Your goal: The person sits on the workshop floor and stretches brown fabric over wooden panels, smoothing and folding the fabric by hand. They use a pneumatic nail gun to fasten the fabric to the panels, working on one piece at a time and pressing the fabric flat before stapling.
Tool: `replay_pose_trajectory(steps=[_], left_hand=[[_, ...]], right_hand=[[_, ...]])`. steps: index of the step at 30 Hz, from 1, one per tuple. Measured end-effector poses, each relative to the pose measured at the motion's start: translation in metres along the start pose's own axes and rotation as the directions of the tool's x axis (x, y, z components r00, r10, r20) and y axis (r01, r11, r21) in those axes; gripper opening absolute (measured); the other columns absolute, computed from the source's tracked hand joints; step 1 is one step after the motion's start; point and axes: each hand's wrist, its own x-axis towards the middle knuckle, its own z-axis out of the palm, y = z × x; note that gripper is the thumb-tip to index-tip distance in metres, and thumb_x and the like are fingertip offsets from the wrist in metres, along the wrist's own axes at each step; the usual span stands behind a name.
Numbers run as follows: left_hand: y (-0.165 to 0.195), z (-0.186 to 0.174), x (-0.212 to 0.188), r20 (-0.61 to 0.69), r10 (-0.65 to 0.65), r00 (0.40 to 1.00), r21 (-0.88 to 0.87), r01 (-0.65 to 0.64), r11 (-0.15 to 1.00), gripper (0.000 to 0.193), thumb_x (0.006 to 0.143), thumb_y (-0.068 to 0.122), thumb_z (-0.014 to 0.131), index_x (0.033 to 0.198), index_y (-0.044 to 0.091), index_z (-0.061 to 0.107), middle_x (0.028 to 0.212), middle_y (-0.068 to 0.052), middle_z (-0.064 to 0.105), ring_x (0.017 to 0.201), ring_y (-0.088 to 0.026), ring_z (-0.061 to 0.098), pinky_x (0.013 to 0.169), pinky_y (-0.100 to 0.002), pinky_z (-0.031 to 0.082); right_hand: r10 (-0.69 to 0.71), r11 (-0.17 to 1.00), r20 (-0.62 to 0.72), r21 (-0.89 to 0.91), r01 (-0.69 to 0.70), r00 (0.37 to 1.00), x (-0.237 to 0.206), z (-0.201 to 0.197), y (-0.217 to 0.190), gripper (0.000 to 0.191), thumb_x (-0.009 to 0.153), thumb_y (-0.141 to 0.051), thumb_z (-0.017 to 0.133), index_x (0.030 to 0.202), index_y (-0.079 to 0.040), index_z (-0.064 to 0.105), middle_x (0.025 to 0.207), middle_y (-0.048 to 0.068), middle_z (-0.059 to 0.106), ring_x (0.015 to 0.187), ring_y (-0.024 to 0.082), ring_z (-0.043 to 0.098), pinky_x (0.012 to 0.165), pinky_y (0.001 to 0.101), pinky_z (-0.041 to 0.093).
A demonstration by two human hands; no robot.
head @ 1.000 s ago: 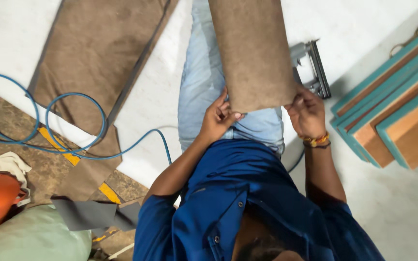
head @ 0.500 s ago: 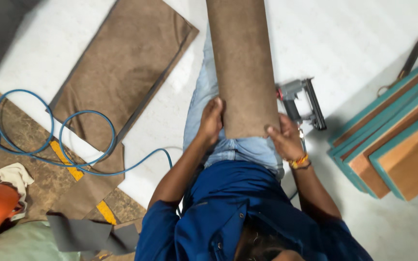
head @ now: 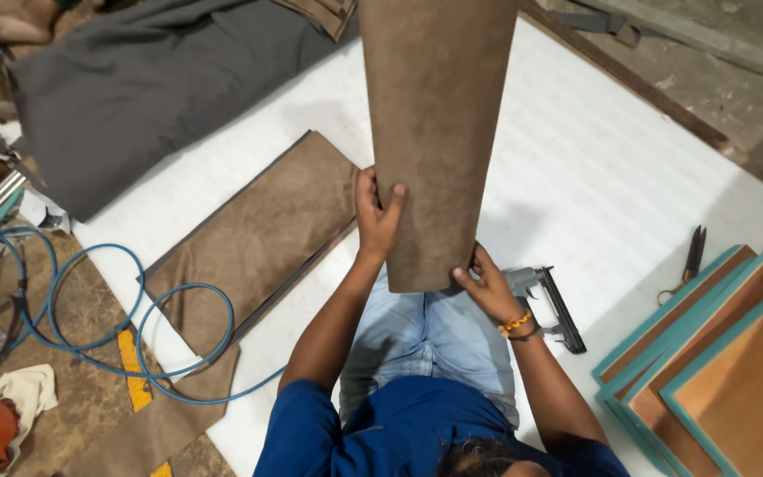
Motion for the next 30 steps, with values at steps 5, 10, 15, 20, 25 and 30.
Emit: replay_pose_trajectory(steps=[5,10,15,20,25,30], left_hand=[[-0.004,-0.015,-0.033,-0.040,0.050,0.998,-0.032,-0.052,0.998,0.052,0.104,0.034,0.070,0.135,0.000,0.046,0.125,-0.009,0.059,0.117,-0.016,0.057,0.106,-0.031,0.046],[-0.009,-0.027,-0.046,0.063,0.019,0.998,-0.014,-0.018,1.000,0.065,0.096,0.041,0.073,0.139,-0.002,0.050,0.126,-0.010,0.064,0.117,-0.018,0.062,0.103,-0.032,0.049],[0.028,-0.046,-0.030,0.161,0.022,0.987,-0.182,0.008,0.983,0.066,0.089,0.030,0.085,0.136,-0.003,0.051,0.124,-0.010,0.065,0.114,-0.019,0.065,0.100,-0.033,0.053],[0.081,-0.042,-0.028,0.300,-0.087,0.950,-0.173,0.144,0.974,0.058,0.086,0.013,0.088,0.131,-0.006,0.058,0.125,-0.014,0.070,0.114,-0.023,0.069,0.100,-0.036,0.057],[0.119,-0.016,-0.051,0.337,-0.158,0.928,0.065,0.144,0.987,0.056,0.080,0.007,0.087,0.129,-0.005,0.061,0.124,-0.014,0.072,0.113,-0.022,0.071,0.097,-0.037,0.059],[0.129,-0.010,-0.067,0.394,-0.156,0.906,0.031,0.157,0.987,0.048,0.084,0.005,0.083,0.128,-0.002,0.064,0.120,-0.011,0.074,0.111,-0.019,0.072,0.097,-0.034,0.058]], right_hand=[[-0.206,0.947,-0.041,-0.260,0.188,0.978,0.023,0.015,-0.049,0.083,0.105,-0.026,0.058,0.163,0.002,0.007,0.168,0.021,0.022,0.154,0.030,0.028,0.122,0.0417,0.030],[-0.256,0.952,-0.091,-0.200,0.234,0.962,0.042,0.021,-0.075,0.083,0.104,-0.031,0.059,0.163,0.002,0.010,0.166,0.020,0.028,0.151,0.028,0.035,0.120,0.0403,0.035],[-0.326,0.944,-0.057,-0.064,0.323,0.944,0.041,0.034,-0.092,0.086,0.103,-0.034,0.063,0.163,0.005,0.014,0.166,0.022,0.030,0.153,0.030,0.033,0.123,0.0419,0.032],[-0.541,0.791,0.021,-0.329,0.517,0.841,0.044,0.028,-0.148,0.094,0.104,-0.054,0.057,0.166,0.002,0.013,0.173,0.024,0.021,0.162,0.034,0.025,0.131,0.0447,0.027],[-0.770,0.472,-0.008,-0.680,0.560,0.638,0.054,0.013,-0.248,0.098,0.105,-0.074,0.041,0.171,-0.007,0.014,0.173,0.022,0.012,0.164,0.040,0.016,0.135,0.0505,0.020],[-0.837,0.253,0.064,-0.836,0.488,0.544,0.043,0.034,-0.310,0.095,0.102,-0.076,0.035,0.163,-0.003,0.034,0.170,0.020,0.033,0.161,0.044,0.021,0.131,0.0585,0.020]])
